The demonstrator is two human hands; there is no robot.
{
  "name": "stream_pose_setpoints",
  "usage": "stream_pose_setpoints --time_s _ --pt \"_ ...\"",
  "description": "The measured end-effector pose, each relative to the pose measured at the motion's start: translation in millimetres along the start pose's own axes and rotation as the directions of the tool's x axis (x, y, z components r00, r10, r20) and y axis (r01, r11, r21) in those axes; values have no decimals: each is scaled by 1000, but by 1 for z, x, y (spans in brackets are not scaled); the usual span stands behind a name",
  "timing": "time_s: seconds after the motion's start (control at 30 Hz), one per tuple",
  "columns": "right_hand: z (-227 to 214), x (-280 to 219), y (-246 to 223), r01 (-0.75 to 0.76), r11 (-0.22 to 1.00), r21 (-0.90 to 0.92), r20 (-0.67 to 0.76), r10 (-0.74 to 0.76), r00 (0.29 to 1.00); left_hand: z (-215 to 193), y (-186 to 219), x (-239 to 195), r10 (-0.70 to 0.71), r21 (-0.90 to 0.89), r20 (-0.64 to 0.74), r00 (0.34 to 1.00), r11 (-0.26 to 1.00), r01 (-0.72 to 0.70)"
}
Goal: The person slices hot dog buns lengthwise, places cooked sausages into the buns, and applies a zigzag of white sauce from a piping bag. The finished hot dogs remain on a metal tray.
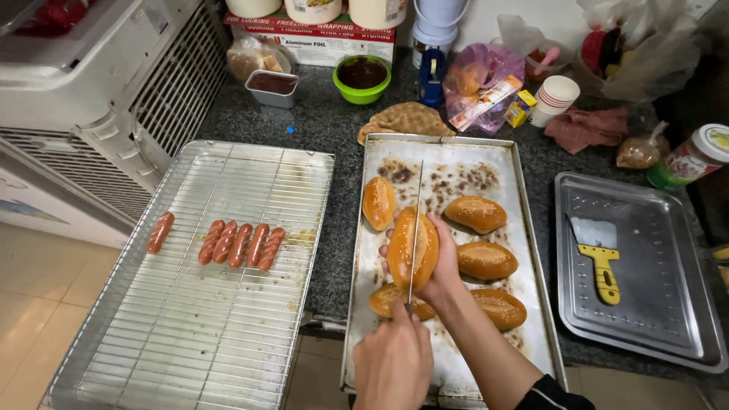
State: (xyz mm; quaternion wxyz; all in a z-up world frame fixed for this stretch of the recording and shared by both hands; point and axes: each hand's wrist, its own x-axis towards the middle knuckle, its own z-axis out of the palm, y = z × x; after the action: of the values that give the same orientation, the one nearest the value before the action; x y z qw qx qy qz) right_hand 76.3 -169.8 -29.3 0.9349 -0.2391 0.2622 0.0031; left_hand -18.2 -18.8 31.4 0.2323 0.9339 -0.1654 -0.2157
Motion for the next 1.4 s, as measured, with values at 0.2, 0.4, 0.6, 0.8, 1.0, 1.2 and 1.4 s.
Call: stream_pose_setpoints --time_s 0.2,0.4,0.6,0.8,1.0,1.2,1.4 --pt "-1 11 -17 -28 998 51 58 26 998 40 -16 -5 -26 74 -141 990 997 37" --pt "17 -4 -8 -11 999 -35 -92 8 996 -16 6 1 0 -26 -23 1000 1000 -1" --pt "17 -3 -14 -36 999 17 -9 36 999 21 -14 -5 -17 52 -49 999 998 19" --pt "27 -2 -25 -11 1000 -5 -85 11 996 55 -31 -2 -22 70 -169 985 997 34" --pt "22 -5 -10 -71 996 61 -44 74 996 -11 -7 -1 43 14 -43 998 999 -43" --pt "28 -6 -20 -43 995 90 17 42 999 41 -37 -7 -15 4 -74 997 1000 15" --pt "31 -4 -25 3 998 60 39 -5 999 46 -45 -5 -41 53 15 999 998 41"
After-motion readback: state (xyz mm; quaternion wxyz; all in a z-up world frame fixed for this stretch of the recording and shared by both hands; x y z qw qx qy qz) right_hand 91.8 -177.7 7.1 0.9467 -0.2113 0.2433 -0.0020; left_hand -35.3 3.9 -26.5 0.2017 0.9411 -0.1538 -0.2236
